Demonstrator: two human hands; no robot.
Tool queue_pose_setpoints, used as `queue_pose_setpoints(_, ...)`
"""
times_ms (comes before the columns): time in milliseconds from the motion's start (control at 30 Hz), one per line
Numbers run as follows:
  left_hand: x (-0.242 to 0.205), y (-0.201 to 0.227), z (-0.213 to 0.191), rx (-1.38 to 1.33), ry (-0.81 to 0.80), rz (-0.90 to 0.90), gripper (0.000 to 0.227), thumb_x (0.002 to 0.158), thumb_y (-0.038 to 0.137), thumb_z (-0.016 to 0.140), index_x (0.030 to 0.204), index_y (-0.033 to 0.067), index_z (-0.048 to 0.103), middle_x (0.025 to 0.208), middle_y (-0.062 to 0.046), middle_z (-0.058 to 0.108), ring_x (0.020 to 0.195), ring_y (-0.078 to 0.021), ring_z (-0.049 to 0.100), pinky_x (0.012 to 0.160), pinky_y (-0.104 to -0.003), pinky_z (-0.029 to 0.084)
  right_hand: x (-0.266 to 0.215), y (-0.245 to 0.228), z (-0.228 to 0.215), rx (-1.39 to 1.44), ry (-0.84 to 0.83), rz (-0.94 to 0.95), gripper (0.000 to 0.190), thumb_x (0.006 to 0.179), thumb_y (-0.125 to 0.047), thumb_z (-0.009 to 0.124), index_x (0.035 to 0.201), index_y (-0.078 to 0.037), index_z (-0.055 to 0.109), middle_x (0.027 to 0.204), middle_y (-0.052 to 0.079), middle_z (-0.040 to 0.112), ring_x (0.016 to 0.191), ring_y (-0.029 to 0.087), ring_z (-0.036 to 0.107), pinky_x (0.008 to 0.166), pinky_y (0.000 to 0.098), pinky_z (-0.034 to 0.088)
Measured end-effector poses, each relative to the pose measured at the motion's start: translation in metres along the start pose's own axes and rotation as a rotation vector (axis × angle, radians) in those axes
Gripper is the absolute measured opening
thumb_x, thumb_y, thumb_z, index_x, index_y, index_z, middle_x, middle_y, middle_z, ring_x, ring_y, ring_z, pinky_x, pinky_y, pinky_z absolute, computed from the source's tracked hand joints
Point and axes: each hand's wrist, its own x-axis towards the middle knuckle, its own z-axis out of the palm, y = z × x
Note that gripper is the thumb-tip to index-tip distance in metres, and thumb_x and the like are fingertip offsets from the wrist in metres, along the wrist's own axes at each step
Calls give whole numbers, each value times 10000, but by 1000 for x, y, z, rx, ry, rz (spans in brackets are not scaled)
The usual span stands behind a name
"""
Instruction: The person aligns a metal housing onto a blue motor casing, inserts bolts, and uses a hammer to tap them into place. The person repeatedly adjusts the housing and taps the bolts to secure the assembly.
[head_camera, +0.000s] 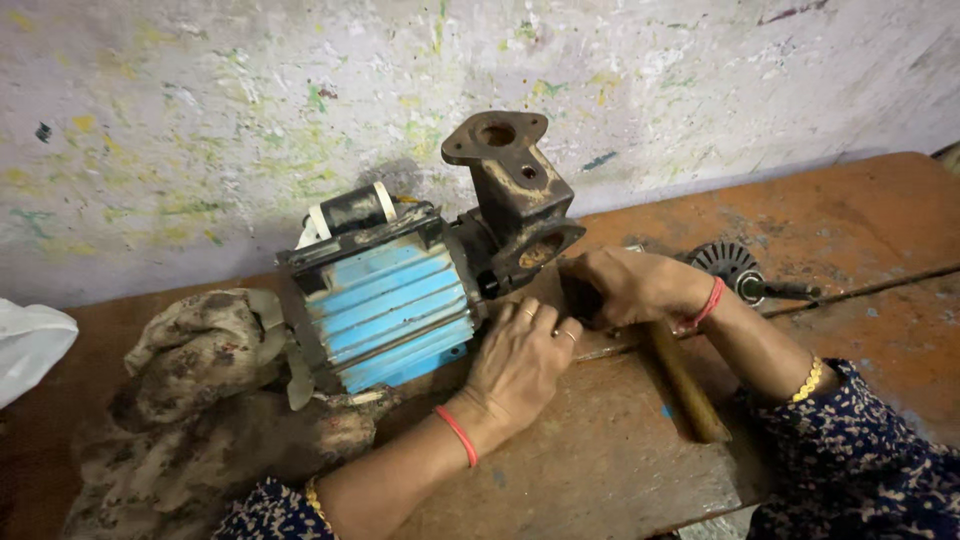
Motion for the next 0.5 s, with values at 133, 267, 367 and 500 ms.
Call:
queue_pose_setpoints(133, -1, 7, -1, 95, -37, 64, 126, 892, 54, 574, 973, 5, 656, 961, -183, 633, 1032, -345, 602, 905, -474, 493, 0, -1, 4, -38, -1, 50, 812, 644, -97, 777, 1414, -103, 521, 1110, 166, 671, 1025, 318, 647, 845, 376, 538)
queue_pose_setpoints(267, -1, 9, -8, 105, 36, 103, 247, 868, 55, 568, 1067, -55, 665, 1000, -198, 640, 1064, -358, 615, 909, -452, 509, -3, -11, -3, 6, 122, -179, 755, 632, -52, 788, 1348, -24, 552, 1082, 182, 674, 963, 319, 644, 791, 378, 536)
queue_pose_setpoints(367, 2, 8, -15, 89, 185, 96, 379, 838, 72, 574, 1168, -97, 651, 1078, -229, 642, 1084, -375, 621, 878, -417, 541, -7, -22, -20, 187, -17, -91, 506, 667, -4, 727, 1163, 21, 626, 879, 139, 702, 791, 228, 636, 676, 355, 541)
queue_pose_setpoints(500, 9, 7, -28, 165, 330, 130, 375, 871, 103, 585, 1182, -86, 673, 1095, -247, 657, 1024, -356, 642, 774, -370, 576, -14, -40, -33, 774, -134, -149, 370, 659, 72, 753, 1014, 63, 648, 797, 27, 634, 726, 114, 545, 623, 303, 493)
